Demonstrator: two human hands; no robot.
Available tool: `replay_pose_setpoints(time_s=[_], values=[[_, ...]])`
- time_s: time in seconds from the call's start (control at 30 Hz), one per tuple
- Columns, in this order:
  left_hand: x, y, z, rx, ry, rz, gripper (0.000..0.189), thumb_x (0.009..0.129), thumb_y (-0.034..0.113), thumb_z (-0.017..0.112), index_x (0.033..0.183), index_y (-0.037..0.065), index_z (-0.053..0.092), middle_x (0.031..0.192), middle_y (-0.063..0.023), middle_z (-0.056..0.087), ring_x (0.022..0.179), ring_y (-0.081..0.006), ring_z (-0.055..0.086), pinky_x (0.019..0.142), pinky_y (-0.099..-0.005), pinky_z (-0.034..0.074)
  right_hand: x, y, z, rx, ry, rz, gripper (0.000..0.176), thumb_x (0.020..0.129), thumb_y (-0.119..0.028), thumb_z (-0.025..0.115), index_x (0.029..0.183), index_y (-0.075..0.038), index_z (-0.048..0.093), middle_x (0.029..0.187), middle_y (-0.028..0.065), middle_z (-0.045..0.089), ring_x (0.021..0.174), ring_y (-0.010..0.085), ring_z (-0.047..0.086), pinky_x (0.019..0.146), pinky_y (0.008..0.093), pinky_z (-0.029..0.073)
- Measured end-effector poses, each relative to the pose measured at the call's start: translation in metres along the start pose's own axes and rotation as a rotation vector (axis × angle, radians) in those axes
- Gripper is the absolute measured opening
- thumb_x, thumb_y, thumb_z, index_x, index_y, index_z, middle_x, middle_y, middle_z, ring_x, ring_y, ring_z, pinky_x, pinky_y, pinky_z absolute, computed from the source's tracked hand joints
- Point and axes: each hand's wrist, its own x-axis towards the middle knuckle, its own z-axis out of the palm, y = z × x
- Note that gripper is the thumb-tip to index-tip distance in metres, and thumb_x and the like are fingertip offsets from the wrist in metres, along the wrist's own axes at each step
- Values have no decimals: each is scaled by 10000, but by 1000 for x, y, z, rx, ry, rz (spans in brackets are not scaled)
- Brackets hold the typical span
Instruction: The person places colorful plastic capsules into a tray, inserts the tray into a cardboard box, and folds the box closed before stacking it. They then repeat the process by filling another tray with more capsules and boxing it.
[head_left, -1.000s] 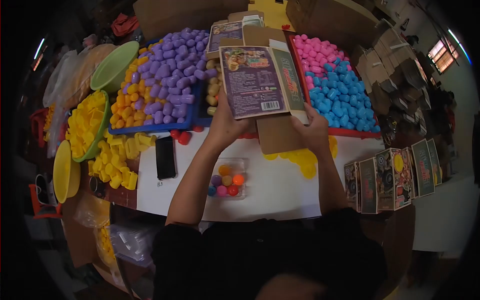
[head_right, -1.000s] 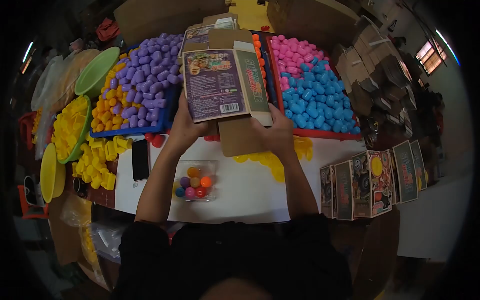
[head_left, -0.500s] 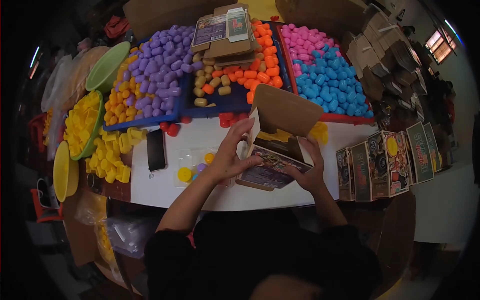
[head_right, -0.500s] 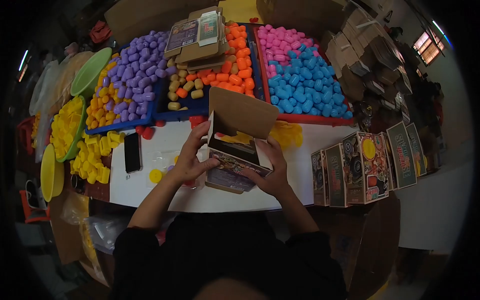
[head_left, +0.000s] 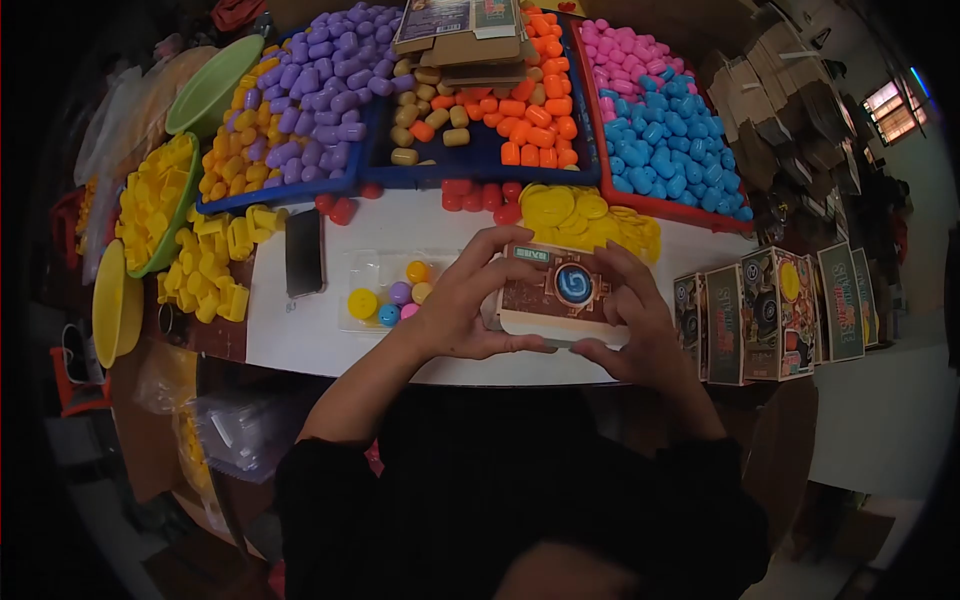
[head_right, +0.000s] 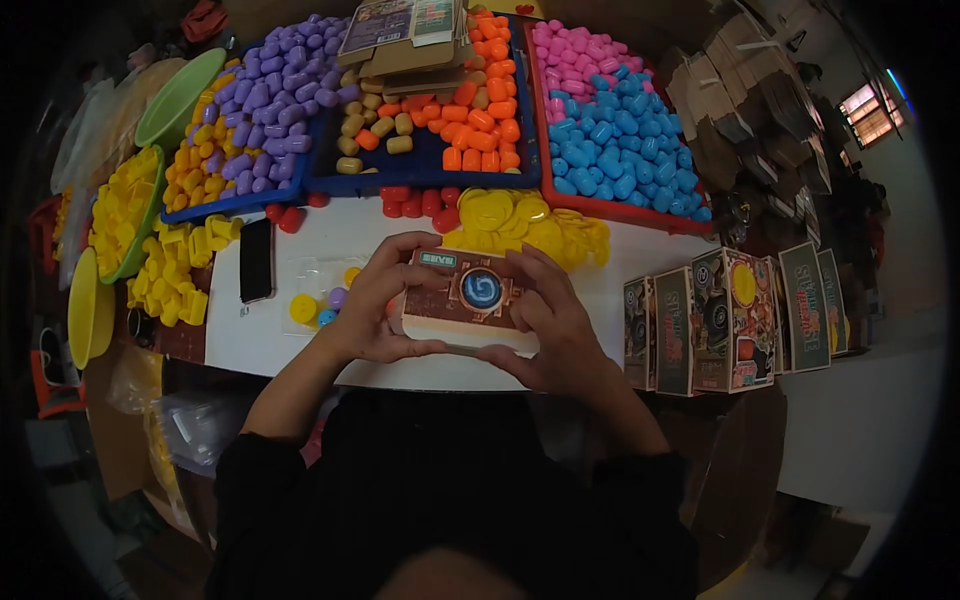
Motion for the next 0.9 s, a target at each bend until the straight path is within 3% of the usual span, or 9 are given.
replay_pose_setpoints(time_s=[0.2, 0.37, 0.6, 0.67, 0.7, 0.77, 0.8, 0.83, 0.9], values=[[-15, -11, 25, -327, 224, -106, 628, 647, 288, 805, 1139, 81, 475, 1267, -197, 376, 1172, -328, 425, 963, -402, 375, 14, -13, 7, -110, -254, 122, 693, 677, -321, 760, 1206, -9, 441, 1267, 242, 388, 1201, 400, 348, 973, 443, 339], [-5, -6, 48, -409, 604, 148, 582, 625, 318, 817, 1092, 122, 531, 1260, -181, 412, 1222, -339, 379, 999, -455, 328, 16, -33, 7, -350, -349, 119, 873, 698, -370, 730, 1363, -5, 297, 1342, 264, 307, 1196, 451, 314, 992, 453, 307], [-25, -17, 31, 215, 216, 337, 345, 628, 287, 809, 918, 172, 663, 1344, -138, 364, 1285, -348, 299, 1025, -479, 297, 8, -5, -1, -121, -348, 152, 986, 621, -397, 783, 1350, 36, 280, 1362, 232, 310, 1203, 381, 355, 973, 428, 347], [-23, -8, 21, 355, 297, 293, 610, 625, 285, 809, 1175, 188, 564, 1379, -155, 332, 1289, -340, 300, 1026, -478, 296, 3, -2, -9, -101, -349, 208, 982, 618, -383, 791, 1345, 39, 284, 1355, 224, 330, 1190, 356, 392, 961, 419, 369], [-23, -7, 18, 360, 299, 298, 610, 625, 285, 809, 1175, 188, 564, 1379, -155, 332, 1289, -340, 300, 1026, -478, 296, -7, 3, -23, 18, -167, 312, 955, 624, -326, 796, 1342, 44, 286, 1328, 206, 368, 1151, 324, 440, 942, 406, 399], [-29, -1, 15, -2, 635, -74, 910, 629, 286, 804, 1384, 164, 311, 1415, -160, 286, 1309, -330, 269, 1046, -476, 267, -36, 14, -44, 442, 189, 466, 892, 645, -206, 785, 1343, 40, 286, 1287, 166, 425, 1096, 265, 506, 907, 380, 448], [-33, 5, 11, -31, 526, -339, 1041, 658, 192, 794, 1428, 117, 97, 1401, -164, 313, 1299, -313, 303, 1047, -446, 281, -58, 23, -46, 748, 366, 512, 859, 660, -143, 769, 1348, 32, 285, 1273, 145, 443, 1079, 238, 524, 892, 367, 468], [-34, 4, 13, -31, 526, -344, 1041, 658, 192, 794, 1428, 117, 97, 1401, -164, 313, 1299, -313, 303, 1047, -446, 281, -86, 40, -40, 804, 458, 710, 813, 675, -94, 734, 1348, 24, 293, 1289, 139, 433, 1101, 232, 514, 888, 355, 472], [-38, -3, 24, -693, 247, -575, 855, 696, 65, 748, 1395, 92, 256, 1322, -152, 435, 1216, -262, 436, 1010, -380, 351, -137, 61, -8, 851, 550, 919, 771, 690, -45, 698, 1349, 16, 302, 1304, 133, 422, 1123, 226, 503, 883, 343, 476]])
